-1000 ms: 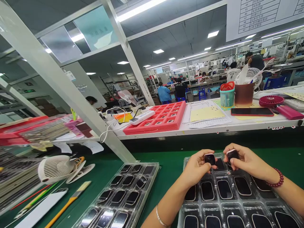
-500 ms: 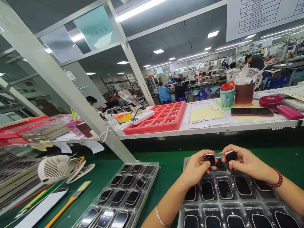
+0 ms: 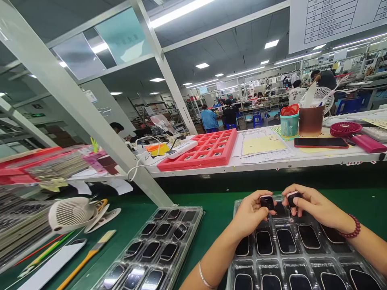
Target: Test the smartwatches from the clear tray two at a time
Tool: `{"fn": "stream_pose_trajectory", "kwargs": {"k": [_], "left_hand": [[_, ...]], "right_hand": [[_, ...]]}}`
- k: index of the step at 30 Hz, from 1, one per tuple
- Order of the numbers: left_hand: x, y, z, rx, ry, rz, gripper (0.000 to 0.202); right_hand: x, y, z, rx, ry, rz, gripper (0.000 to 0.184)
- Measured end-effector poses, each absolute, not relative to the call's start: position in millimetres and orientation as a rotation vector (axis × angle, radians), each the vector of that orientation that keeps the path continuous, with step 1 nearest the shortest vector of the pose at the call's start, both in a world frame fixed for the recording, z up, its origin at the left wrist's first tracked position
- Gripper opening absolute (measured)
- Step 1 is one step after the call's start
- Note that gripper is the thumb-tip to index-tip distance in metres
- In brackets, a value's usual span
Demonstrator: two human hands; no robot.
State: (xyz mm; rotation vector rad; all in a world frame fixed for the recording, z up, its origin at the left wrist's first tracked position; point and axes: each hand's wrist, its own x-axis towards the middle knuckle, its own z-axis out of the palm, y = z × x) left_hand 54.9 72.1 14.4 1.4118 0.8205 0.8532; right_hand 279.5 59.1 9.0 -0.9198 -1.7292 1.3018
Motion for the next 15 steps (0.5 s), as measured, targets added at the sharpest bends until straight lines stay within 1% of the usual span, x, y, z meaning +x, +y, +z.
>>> {"fn": "stream_pose_trajectory", "kwargs": {"k": [5, 10, 15], "left_hand": [[55.1, 72.2, 13.8, 1.415, 0.812, 0.853, 0.043], [54.9, 72.6, 13.3, 1.415, 0.815, 0.854, 0.042], [54.4, 72.7, 11.7, 1.408, 0.798, 0.858, 0.041]], "right_hand": [[275.6, 55.0, 13.7, -0.954, -1.709, 1.315, 0.027], [278.0, 57.9, 9.6, -0.923, -1.74, 1.317, 0.021], [278.5, 58.6, 8.5, -0.927, -1.742, 1.327, 0.023]]}}
